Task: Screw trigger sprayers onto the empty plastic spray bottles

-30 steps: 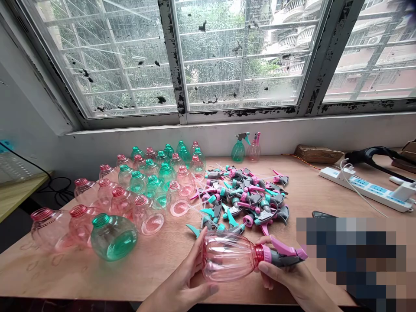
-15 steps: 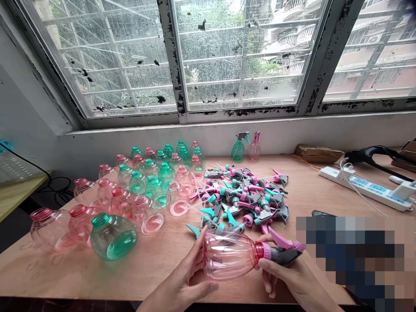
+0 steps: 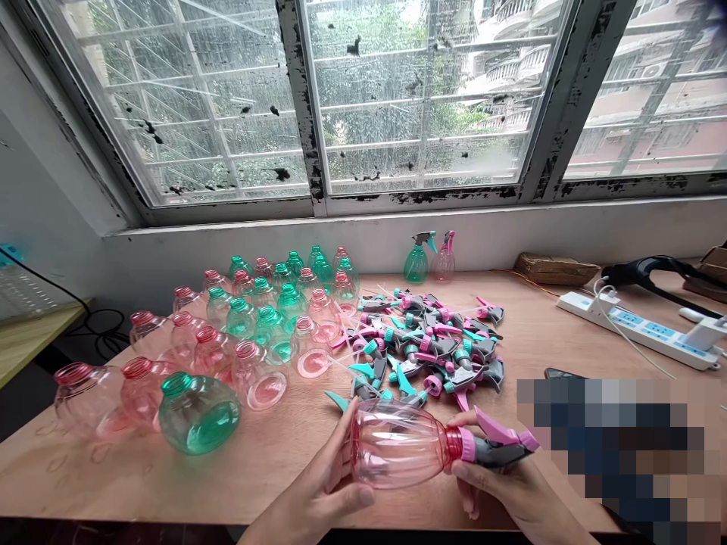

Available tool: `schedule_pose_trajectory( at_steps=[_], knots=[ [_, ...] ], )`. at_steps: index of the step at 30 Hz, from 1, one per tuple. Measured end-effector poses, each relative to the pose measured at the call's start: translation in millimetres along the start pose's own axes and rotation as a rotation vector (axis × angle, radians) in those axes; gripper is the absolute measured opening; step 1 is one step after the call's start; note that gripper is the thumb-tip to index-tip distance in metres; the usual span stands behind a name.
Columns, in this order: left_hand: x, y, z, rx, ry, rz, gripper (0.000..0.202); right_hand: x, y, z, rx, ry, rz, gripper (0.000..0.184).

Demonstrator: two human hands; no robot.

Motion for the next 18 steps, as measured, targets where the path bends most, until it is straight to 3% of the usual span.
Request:
schedule_pose_trajectory(
  at_steps=[4, 9, 13, 18],
  knots=[
    [-1.2, -0.9, 0.8, -0.002, 0.014, 0.005, 0.098, -1.3, 1.0, 0.7, -0.027, 0.004, -0.012, 0.049],
    [-0.7, -0.3, 0.4, 0.013, 0.012, 0.078, 0.098, 7.3, -1.9, 2.4, -0.03, 0.035, -0.084, 0.039],
    [-1.4, -0.2, -0.1, -0.004, 0.0, 0.116, 0.097, 11.2, -2.7, 2.1, -0.016, 0.011, -0.129, 0.042],
    [0.3, 0.6, -0.7, -0.001, 0.015, 0.059, 0.107, 6.1, -0.7, 1.7, -0.035, 0.009, -0.123, 0.045]
  ],
)
Point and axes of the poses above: each hand's wrist, its own z-axis towards the middle knuckle, its own y-axis out of the back of the hand, x = y × z, the point moved 2 cm from there along z, towards the middle knuckle, and after that the axes turned 2 degrees about y, right-handed, at the moved point
